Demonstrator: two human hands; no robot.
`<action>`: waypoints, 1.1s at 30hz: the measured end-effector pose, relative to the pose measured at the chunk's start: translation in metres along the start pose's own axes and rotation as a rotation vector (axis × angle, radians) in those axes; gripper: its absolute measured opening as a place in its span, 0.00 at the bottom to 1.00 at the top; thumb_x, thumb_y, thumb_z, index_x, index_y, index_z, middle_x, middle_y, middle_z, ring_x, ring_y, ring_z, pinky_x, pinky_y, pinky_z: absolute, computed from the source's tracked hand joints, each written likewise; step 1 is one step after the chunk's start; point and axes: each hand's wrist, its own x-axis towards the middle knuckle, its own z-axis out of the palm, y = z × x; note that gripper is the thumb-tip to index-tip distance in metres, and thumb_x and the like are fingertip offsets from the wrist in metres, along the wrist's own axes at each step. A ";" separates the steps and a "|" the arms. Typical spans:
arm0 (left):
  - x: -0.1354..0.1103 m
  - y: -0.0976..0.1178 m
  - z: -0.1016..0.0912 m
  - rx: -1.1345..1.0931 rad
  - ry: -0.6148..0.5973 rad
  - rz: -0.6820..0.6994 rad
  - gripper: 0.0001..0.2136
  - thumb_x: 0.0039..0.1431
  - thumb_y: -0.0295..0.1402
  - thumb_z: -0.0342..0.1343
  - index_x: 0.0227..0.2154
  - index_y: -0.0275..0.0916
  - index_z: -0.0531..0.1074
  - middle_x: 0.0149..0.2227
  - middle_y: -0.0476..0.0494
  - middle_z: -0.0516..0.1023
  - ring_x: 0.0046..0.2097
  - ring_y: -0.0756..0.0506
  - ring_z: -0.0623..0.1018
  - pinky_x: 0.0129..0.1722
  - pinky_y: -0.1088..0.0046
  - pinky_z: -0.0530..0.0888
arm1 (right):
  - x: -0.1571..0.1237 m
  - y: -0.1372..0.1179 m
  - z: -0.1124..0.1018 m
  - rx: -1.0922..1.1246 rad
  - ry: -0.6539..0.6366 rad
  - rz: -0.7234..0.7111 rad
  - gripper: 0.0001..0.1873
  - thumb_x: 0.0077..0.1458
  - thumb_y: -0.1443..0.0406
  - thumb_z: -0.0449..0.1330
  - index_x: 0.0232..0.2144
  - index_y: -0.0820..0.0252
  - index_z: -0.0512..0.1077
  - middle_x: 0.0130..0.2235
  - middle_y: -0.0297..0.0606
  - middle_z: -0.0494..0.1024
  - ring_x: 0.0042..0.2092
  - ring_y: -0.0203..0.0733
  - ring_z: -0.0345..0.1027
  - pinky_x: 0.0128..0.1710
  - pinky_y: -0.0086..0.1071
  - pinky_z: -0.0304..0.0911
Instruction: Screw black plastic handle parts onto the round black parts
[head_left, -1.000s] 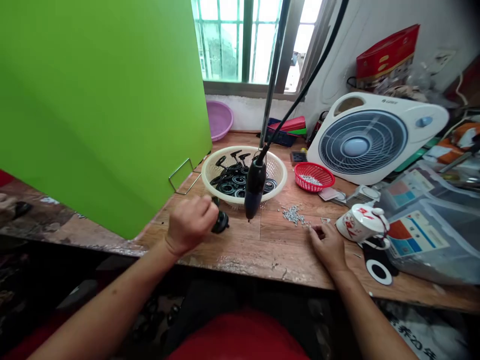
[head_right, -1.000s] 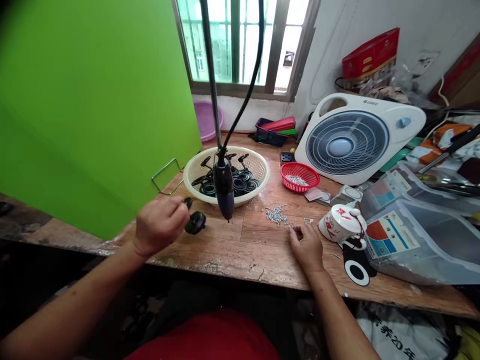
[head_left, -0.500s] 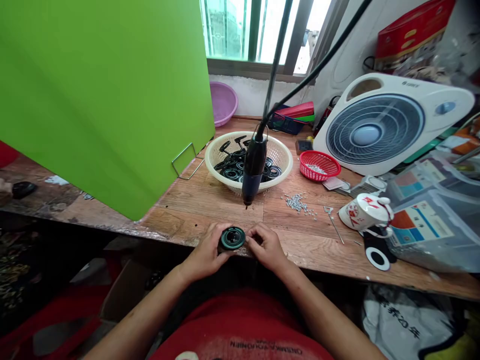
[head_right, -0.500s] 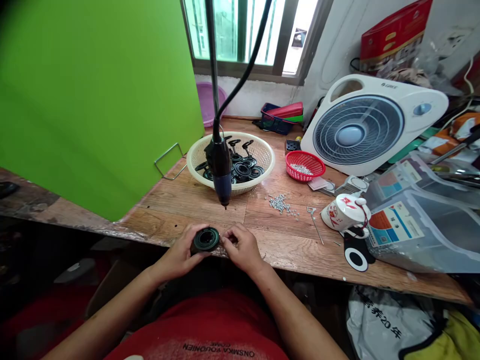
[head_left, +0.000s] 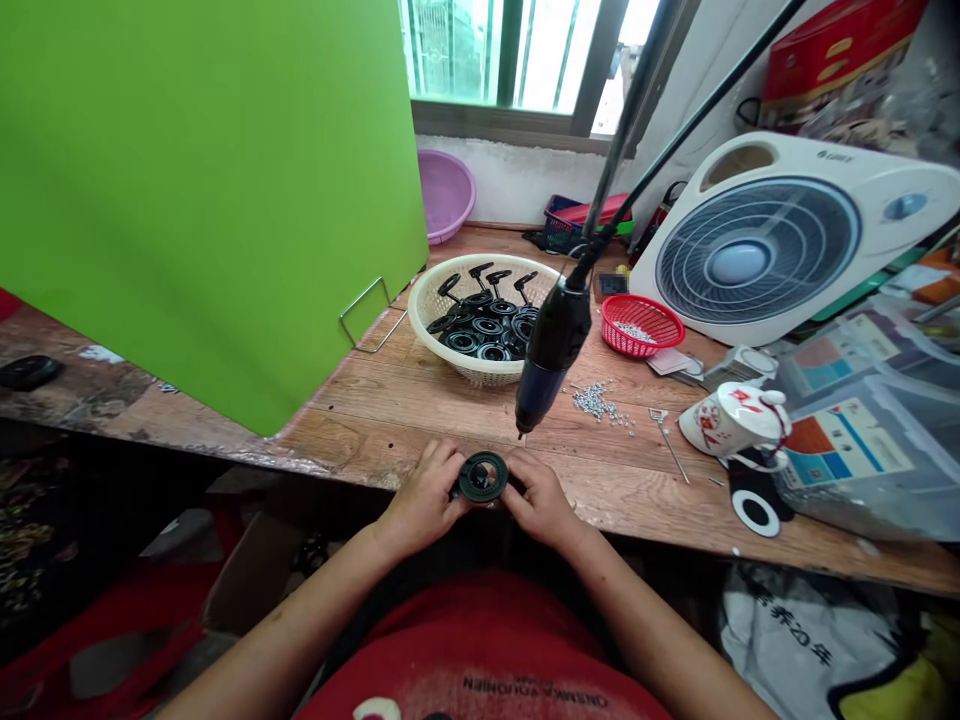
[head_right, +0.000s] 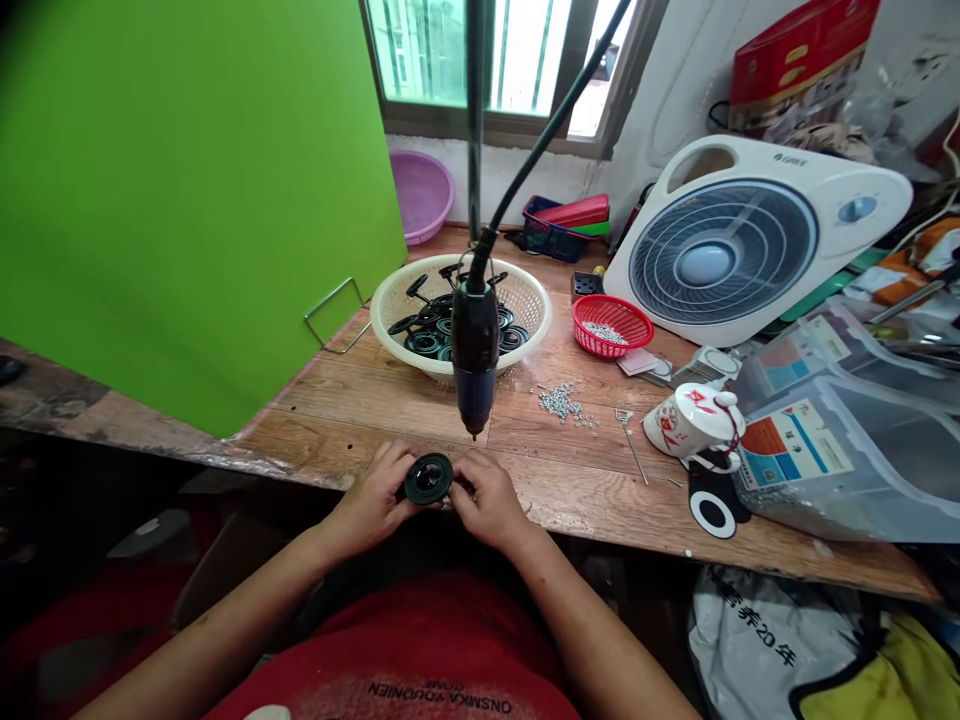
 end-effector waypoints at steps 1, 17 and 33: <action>-0.001 0.000 0.000 0.000 0.001 0.003 0.09 0.56 0.34 0.56 0.40 0.39 0.67 0.43 0.40 0.66 0.46 0.40 0.65 0.45 0.62 0.67 | 0.000 0.000 -0.001 0.003 -0.002 -0.005 0.05 0.57 0.68 0.52 0.31 0.59 0.68 0.31 0.38 0.69 0.35 0.41 0.63 0.36 0.34 0.60; -0.007 -0.003 0.004 -0.118 0.003 0.061 0.10 0.57 0.30 0.53 0.43 0.39 0.68 0.43 0.39 0.64 0.46 0.41 0.65 0.47 0.63 0.67 | -0.001 0.003 -0.010 0.087 -0.121 0.038 0.03 0.55 0.69 0.55 0.32 0.59 0.69 0.33 0.38 0.70 0.35 0.40 0.65 0.37 0.33 0.63; -0.003 -0.002 0.010 -0.249 0.008 0.058 0.11 0.57 0.28 0.53 0.44 0.39 0.67 0.45 0.39 0.67 0.48 0.42 0.65 0.49 0.64 0.66 | 0.006 0.009 -0.011 0.131 -0.186 0.103 0.06 0.59 0.67 0.54 0.31 0.60 0.70 0.32 0.36 0.70 0.36 0.38 0.65 0.38 0.31 0.62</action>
